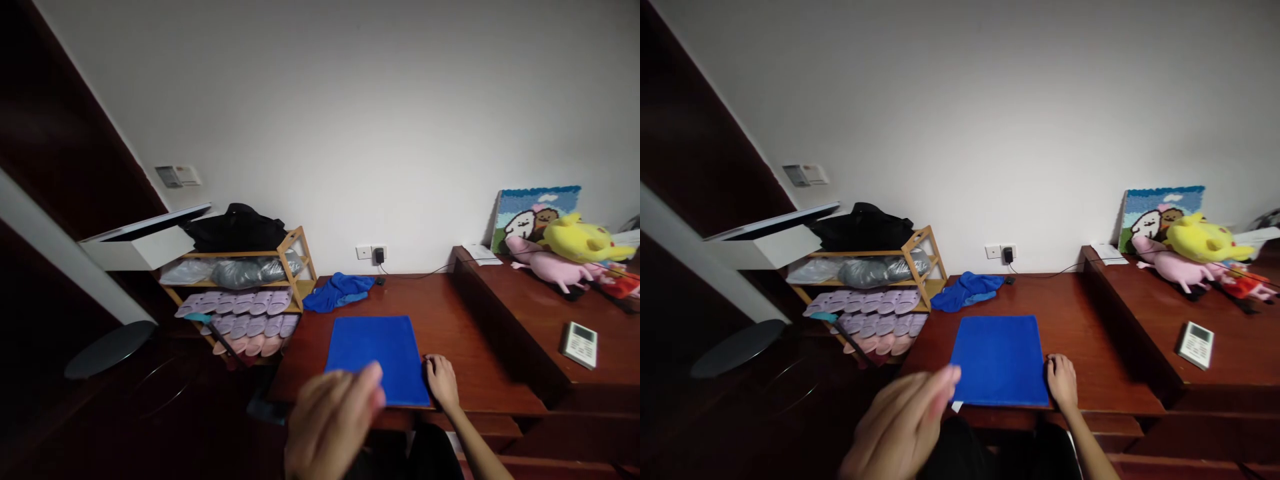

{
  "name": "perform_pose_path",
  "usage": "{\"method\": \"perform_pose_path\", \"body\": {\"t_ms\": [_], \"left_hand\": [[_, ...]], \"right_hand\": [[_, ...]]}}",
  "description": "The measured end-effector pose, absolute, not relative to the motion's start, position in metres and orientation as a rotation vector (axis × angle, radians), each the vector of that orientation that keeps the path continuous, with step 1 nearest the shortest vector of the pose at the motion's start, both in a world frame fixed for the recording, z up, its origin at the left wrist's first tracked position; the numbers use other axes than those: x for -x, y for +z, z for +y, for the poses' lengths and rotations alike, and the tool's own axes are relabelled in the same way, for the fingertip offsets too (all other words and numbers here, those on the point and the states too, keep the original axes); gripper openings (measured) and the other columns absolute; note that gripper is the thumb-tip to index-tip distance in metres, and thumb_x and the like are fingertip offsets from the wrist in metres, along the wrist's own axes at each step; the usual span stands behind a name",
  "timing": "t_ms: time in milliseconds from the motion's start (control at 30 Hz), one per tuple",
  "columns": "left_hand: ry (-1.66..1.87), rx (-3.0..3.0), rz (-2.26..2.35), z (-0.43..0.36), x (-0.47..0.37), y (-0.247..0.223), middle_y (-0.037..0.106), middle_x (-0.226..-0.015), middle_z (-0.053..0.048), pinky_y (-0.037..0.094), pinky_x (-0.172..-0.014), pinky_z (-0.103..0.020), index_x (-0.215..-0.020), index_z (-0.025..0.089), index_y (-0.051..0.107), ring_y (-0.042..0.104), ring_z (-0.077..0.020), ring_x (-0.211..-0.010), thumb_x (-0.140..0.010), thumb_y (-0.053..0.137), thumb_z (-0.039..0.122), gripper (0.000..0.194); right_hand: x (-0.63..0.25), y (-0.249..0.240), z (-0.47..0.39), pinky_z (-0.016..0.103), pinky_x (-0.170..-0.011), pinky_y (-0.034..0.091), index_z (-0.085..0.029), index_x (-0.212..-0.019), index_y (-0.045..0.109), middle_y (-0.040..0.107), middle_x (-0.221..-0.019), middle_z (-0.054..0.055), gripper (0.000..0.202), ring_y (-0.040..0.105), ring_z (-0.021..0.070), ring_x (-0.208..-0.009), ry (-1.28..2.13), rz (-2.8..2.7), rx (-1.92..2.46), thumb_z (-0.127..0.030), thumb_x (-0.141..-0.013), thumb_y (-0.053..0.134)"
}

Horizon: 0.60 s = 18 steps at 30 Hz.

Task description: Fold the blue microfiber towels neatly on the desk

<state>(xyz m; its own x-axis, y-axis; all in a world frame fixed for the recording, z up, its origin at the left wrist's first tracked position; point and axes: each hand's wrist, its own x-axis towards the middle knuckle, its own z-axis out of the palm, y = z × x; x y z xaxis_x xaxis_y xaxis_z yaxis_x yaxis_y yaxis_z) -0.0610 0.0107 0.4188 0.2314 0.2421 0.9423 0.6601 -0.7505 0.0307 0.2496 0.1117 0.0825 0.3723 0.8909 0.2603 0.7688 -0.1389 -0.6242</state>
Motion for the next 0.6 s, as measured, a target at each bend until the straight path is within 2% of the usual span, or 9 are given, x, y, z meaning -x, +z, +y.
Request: {"method": "perform_pose_path", "body": {"t_ms": [100,200,233,300,367,500,600], "left_hand": [[-1.452,2.190,-0.999,0.100,0.060,0.368,0.081,-0.091,-0.005,0.061,-0.078,-0.026,-0.106,0.021,0.073,0.077,-0.0170,-0.082,-0.099,0.060,0.024,0.015],[-1.232,2.371,-1.454,0.170,0.072,0.288,0.079,-0.096,-0.007,0.059,-0.075,-0.026,-0.101,0.022,0.071,0.076,-0.0174,-0.085,-0.107,0.042,0.034,0.031],[-1.093,2.434,-1.561,0.185,0.077,0.262,0.078,-0.090,-0.005,0.058,-0.072,-0.025,-0.096,0.024,0.071,0.075,-0.0169,-0.080,-0.107,0.038,0.036,0.036],[-0.968,2.499,-1.618,0.206,0.081,0.220,0.074,-0.077,-0.004,0.057,-0.066,-0.026,-0.084,0.025,0.070,0.072,-0.0171,-0.070,-0.107,0.037,0.037,0.041],[-0.913,2.561,-1.587,0.220,0.074,0.194,0.072,-0.074,-0.004,0.058,-0.070,-0.028,-0.079,0.024,0.069,0.072,-0.0187,-0.072,-0.106,0.038,0.034,0.042],[-0.840,2.706,-1.474,0.251,0.033,0.168,0.078,-0.101,-0.006,0.059,-0.093,-0.036,-0.098,0.023,0.070,0.073,-0.0201,-0.102,-0.103,0.035,0.022,0.036],[-0.790,2.782,-1.417,0.273,-0.009,0.149,0.075,-0.124,-0.009,0.055,-0.106,-0.041,-0.113,0.021,0.068,0.068,-0.0207,-0.121,-0.103,0.035,0.021,0.035]], "right_hand": [[-0.252,0.082,0.118,0.041,-0.105,0.043,-0.018,-0.114,0.069,0.069,-0.120,0.013,0.049,0.059,0.0287,-0.114,0.233,-1.422,1.975,-0.041,-0.098,0.029],[-0.258,0.084,0.135,0.044,-0.105,0.044,-0.018,-0.123,0.068,0.068,-0.124,0.014,0.052,0.060,0.0294,-0.116,0.239,-1.435,2.006,-0.040,-0.099,0.027],[-0.259,0.085,0.144,0.043,-0.106,0.044,-0.018,-0.127,0.067,0.067,-0.128,0.013,0.053,0.060,0.0285,-0.118,0.240,-1.459,2.000,-0.040,-0.099,0.027],[-0.259,0.089,0.166,0.039,-0.113,0.040,-0.020,-0.134,0.064,0.063,-0.137,0.010,0.054,0.056,0.0247,-0.127,0.241,-1.531,1.962,-0.038,-0.099,0.027],[-0.254,0.093,0.189,0.036,-0.119,0.033,-0.022,-0.141,0.060,0.056,-0.149,0.006,0.054,0.048,0.0218,-0.139,0.251,-1.628,1.934,-0.038,-0.099,0.029],[-0.237,0.096,0.228,0.043,-0.127,0.019,-0.022,-0.158,0.040,0.032,-0.166,0.002,0.060,0.025,0.0232,-0.154,0.320,-1.828,2.073,-0.040,-0.101,0.029],[-0.230,0.090,0.242,0.045,-0.128,0.012,-0.021,-0.161,0.030,0.026,-0.168,0.001,0.063,0.017,0.0232,-0.157,0.326,-1.860,2.159,-0.044,-0.103,0.026]]}}
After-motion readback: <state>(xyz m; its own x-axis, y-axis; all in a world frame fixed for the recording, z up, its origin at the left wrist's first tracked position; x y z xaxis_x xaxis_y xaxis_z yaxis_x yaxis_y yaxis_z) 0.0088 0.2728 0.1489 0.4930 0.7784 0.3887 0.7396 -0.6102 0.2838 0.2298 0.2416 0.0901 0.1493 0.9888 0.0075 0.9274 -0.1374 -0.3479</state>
